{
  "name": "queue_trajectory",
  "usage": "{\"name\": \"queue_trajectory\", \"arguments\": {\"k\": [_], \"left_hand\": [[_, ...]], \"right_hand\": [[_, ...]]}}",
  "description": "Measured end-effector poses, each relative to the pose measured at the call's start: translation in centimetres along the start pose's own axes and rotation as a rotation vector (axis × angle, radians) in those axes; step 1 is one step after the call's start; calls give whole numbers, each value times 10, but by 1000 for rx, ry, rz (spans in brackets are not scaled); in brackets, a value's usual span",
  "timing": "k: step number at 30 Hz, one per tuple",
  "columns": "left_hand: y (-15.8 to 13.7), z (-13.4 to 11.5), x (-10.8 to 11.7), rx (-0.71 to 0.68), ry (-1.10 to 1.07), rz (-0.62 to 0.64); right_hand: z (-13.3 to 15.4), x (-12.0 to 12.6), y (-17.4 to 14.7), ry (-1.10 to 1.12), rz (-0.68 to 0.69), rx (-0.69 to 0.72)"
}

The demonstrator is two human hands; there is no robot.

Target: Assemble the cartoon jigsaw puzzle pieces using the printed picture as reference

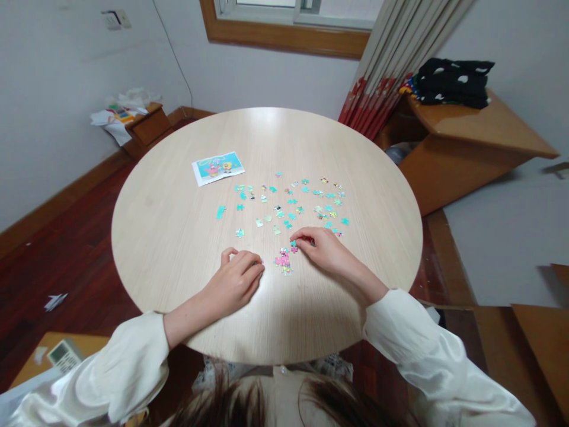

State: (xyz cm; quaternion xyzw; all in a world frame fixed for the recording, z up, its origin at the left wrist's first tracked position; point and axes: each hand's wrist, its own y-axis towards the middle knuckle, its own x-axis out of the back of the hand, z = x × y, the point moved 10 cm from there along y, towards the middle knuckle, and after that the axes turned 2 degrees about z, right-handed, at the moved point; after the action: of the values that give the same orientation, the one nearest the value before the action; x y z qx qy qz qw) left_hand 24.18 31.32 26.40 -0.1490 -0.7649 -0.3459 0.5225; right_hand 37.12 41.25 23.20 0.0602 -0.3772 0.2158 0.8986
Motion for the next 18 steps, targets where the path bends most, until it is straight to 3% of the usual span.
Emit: {"name": "queue_trajectory", "arguments": {"k": [5, 13, 18], "left_hand": [[1, 4, 3, 25, 31, -26], [-2, 23, -8, 169, 76, 78], [-2, 25, -10, 176, 55, 77]], "right_hand": [[-1, 0, 0, 0, -8, -6], [-3, 6, -8, 65, -32, -12], [-5, 7, -16, 135, -52, -17]]}}
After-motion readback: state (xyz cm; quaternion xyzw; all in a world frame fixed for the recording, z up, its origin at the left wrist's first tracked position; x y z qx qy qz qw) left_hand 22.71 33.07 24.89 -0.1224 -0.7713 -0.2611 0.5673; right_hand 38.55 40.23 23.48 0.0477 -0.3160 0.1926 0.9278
